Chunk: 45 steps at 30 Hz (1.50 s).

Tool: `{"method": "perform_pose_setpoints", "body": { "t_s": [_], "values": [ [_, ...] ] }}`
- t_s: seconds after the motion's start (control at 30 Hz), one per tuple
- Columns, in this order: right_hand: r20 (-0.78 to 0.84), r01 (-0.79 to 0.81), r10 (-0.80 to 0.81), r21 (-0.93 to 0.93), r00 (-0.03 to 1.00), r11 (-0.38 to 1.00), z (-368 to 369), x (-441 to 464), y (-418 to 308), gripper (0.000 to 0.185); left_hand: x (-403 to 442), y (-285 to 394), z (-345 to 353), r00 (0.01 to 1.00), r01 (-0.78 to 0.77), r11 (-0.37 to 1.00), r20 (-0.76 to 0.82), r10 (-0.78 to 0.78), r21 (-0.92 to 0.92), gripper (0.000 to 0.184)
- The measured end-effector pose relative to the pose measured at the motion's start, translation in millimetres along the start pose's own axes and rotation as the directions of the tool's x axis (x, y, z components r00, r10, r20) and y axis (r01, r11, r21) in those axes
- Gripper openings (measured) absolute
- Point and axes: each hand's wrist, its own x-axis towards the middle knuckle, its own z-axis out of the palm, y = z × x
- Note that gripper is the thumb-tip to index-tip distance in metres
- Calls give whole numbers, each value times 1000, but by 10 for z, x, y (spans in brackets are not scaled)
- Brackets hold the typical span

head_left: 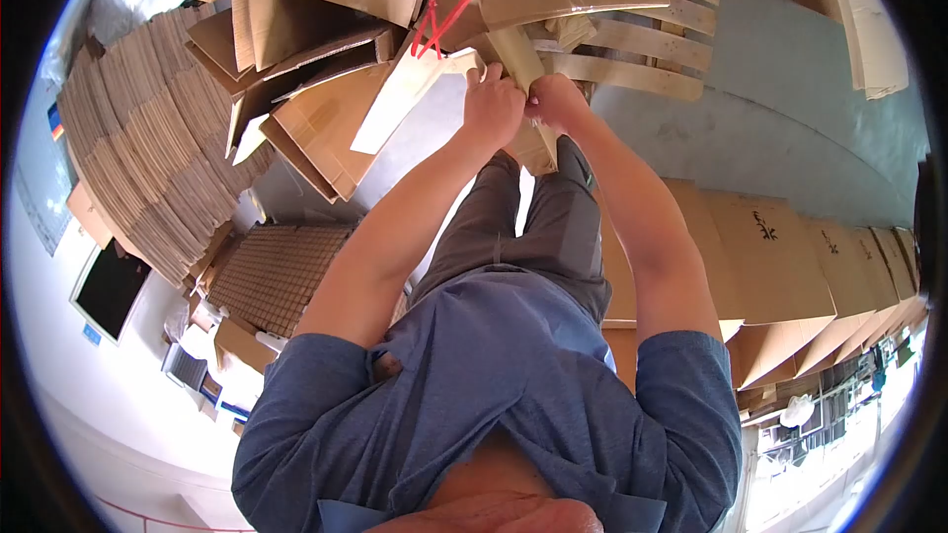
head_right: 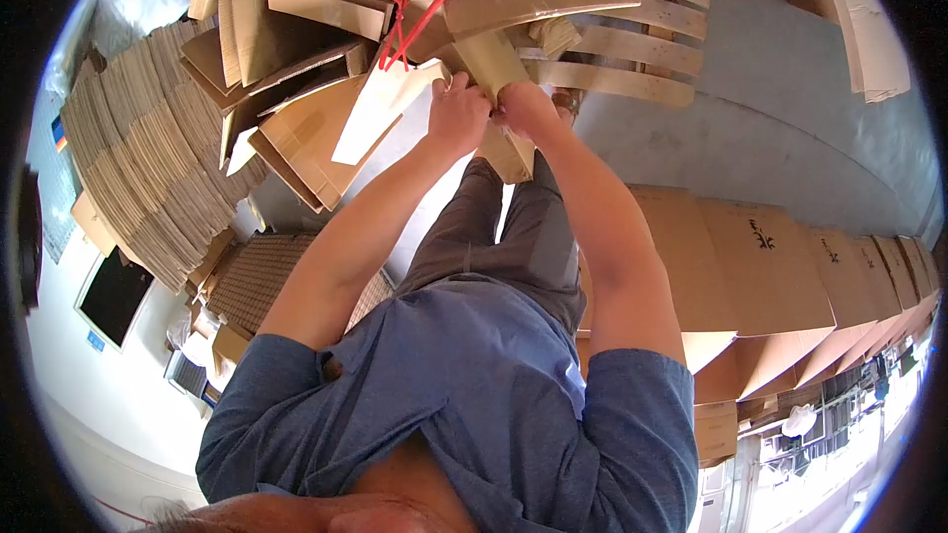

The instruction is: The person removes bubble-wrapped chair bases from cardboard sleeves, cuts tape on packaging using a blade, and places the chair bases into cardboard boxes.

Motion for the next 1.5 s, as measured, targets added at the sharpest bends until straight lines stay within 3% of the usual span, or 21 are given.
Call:
{"method": "perform_pose_setpoints", "body": {
  "t_s": [0.13,0.23,0.3,0.33,0.4,0.6,0.73,0.8,0.93,1.0,1.2,1.33,1.4,1.5],
  "values": [
    [-63,16,-14,39,998,999,19,-77,-12,34,44,5,-41,999,6,1000,41,-5,-26,15],
    [-140,-25,42,122,989,992,102,-148,7,24,59,-17,-36,999,-5,999,47,7,-46,8],
    [-103,-73,109,302,989,950,169,-197,69,17,72,-13,-30,997,-13,999,77,16,-42,9],
    [-109,-72,110,304,988,950,180,-209,104,17,81,-21,-40,997,-18,999,74,21,-37,9],
    [-122,27,8,286,992,958,208,-243,144,13,66,-37,-44,994,-37,998,102,42,-50,9],
    [-133,57,-7,377,991,925,240,-284,144,18,75,-63,-4,996,-16,998,86,21,-58,9],
    [-149,11,37,310,988,951,297,-201,142,20,58,-66,-37,995,-51,998,79,53,-29,13],
    [-128,-67,125,388,984,919,345,-264,131,21,47,-65,-51,993,-57,996,100,64,-67,10],
    [-119,-96,153,387,981,917,330,-353,117,23,53,-61,27,995,-47,995,86,54,-88,10],
    [-59,-136,162,311,985,941,310,-389,111,25,57,-76,55,998,-55,996,31,57,-67,7],
    [-23,-97,105,209,994,973,456,-399,241,28,55,-48,-59,993,-51,992,100,63,-119,10],
    [-89,-45,64,204,994,978,443,-409,219,31,48,-11,-26,999,-35,994,21,37,-108,6],
    [-91,-88,100,133,991,987,262,-531,158,33,60,27,-148,990,-20,998,135,28,-56,16],
    [-92,-128,144,163,985,978,243,-753,328,33,-21,40,-29,998,-57,998,-12,57,-1,21]
  ]
}}
